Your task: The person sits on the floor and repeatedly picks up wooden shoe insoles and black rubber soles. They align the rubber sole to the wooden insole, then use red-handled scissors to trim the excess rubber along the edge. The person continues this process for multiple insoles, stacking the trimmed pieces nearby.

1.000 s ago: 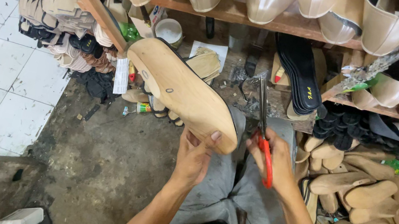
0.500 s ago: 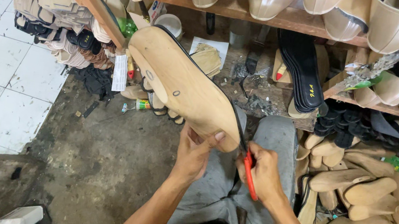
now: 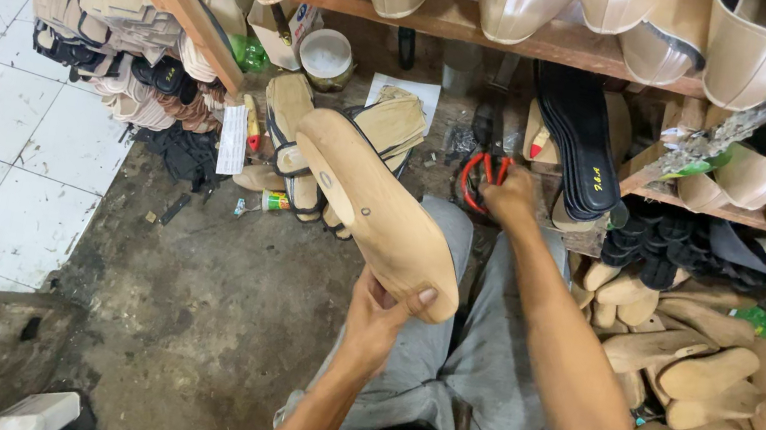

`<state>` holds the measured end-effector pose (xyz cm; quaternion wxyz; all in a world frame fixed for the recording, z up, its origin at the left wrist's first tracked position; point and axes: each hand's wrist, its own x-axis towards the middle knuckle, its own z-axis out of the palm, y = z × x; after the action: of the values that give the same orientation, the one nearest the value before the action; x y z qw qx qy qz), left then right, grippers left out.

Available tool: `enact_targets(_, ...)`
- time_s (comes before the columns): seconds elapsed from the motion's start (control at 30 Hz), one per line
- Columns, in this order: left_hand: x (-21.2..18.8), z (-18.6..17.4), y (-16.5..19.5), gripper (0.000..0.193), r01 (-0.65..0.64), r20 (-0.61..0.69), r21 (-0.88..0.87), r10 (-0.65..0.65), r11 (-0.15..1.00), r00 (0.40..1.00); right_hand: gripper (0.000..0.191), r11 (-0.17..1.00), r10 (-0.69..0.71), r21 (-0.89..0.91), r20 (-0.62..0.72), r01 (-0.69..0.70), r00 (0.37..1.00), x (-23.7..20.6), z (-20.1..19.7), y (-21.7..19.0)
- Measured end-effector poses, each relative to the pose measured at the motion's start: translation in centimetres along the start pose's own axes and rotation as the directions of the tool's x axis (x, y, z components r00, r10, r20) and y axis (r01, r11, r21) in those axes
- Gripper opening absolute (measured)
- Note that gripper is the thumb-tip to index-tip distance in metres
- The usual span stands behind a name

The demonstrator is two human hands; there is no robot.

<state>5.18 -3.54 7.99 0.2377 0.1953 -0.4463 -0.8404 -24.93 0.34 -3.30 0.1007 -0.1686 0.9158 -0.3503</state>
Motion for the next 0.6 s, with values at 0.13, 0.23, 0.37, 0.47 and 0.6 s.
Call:
enact_targets(0.13,-0.2,-0.1,-1.1,0.062,0.066,-0.038,-0.003,-0.066,0.998,0.997,0.04,0.997,-0.044,-0.071,-0.041,0.041,0.998,0.4,0.7,0.4)
enact_targets(0.23,0.1,-0.2,-1.5,0.06,0.067,-0.029,0.003,-0.066,0.998,0.997,0.049,0.982,-0.183,-0.048,-0.066,0.18,0.981,-0.6,-0.5,0.5)
enact_targets(0.37,0.4,0.4,-2.2,0.059,0.058,-0.003,-0.033,-0.059,0.998,0.998,0.037,0.872,-0.317,0.422,0.098,0.249,0.943,-6.1,-5.4,-1.8)
enact_targets(0.47,0.1,1.2,-2.9,0.059,0.061,0.035,-0.034,-0.059,0.998,0.998,0.043,0.791,-0.239,0.609,0.397,-0.059,0.886,-13.6,-10.1,-2.6)
enact_targets(0.6,-0.6,2.5,-3.8,0.057,0.081,0.123,-0.041,-0.075,0.996,0.99,0.046,0.832,-0.432,0.508,0.34,0.224,0.835,-21.3,-13.5,-2.1)
